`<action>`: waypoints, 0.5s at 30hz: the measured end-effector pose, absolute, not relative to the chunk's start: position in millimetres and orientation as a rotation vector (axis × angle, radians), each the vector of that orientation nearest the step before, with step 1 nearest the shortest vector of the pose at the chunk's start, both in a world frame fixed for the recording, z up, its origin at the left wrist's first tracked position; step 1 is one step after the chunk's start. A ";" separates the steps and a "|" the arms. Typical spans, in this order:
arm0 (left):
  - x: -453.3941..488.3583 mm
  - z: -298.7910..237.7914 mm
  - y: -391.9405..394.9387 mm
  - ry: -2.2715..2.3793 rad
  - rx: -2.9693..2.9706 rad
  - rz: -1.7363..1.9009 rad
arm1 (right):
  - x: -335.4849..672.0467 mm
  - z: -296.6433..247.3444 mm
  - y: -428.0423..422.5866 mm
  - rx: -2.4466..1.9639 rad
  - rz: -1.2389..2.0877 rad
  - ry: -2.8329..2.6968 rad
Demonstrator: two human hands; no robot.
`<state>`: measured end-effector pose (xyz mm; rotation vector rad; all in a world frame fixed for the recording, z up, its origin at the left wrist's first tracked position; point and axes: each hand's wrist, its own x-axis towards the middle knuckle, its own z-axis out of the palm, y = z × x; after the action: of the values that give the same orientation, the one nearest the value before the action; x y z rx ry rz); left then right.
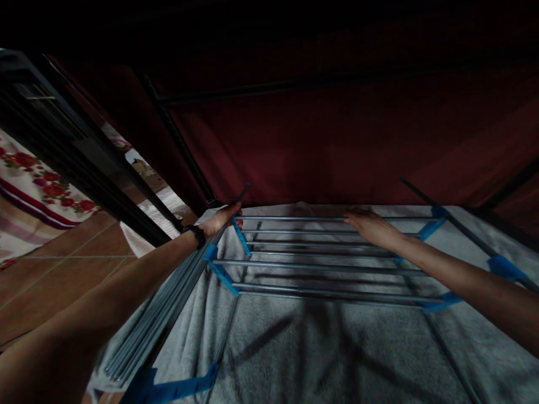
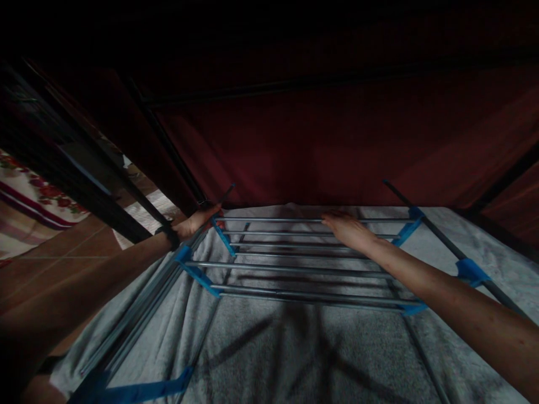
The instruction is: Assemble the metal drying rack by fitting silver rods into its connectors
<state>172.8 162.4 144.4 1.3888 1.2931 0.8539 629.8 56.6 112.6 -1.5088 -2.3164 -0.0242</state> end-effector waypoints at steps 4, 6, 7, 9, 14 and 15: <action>177.1 151.2 158.7 1.340 1.460 0.856 | 628.3 114.5 55.5 -1.549 -0.019 -2.308; 179.2 152.9 158.5 1.381 1.444 0.849 | 627.9 114.5 55.3 -1.559 -0.015 -2.307; 180.1 153.5 158.4 1.396 1.439 0.849 | 627.8 114.3 55.3 -1.566 -0.012 -2.311; 181.6 154.4 157.8 1.404 1.441 0.837 | 628.0 113.6 55.5 -1.587 -0.006 -2.315; 185.2 157.5 151.3 1.407 1.360 0.821 | 629.7 113.2 56.9 -1.619 0.006 -2.310; 186.2 158.3 149.2 1.411 1.336 0.814 | 629.8 114.0 57.0 -1.617 0.024 -2.311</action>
<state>186.2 149.2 158.3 1.3357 1.4111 0.8144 629.8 57.0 114.0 -1.6165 -2.3110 0.0237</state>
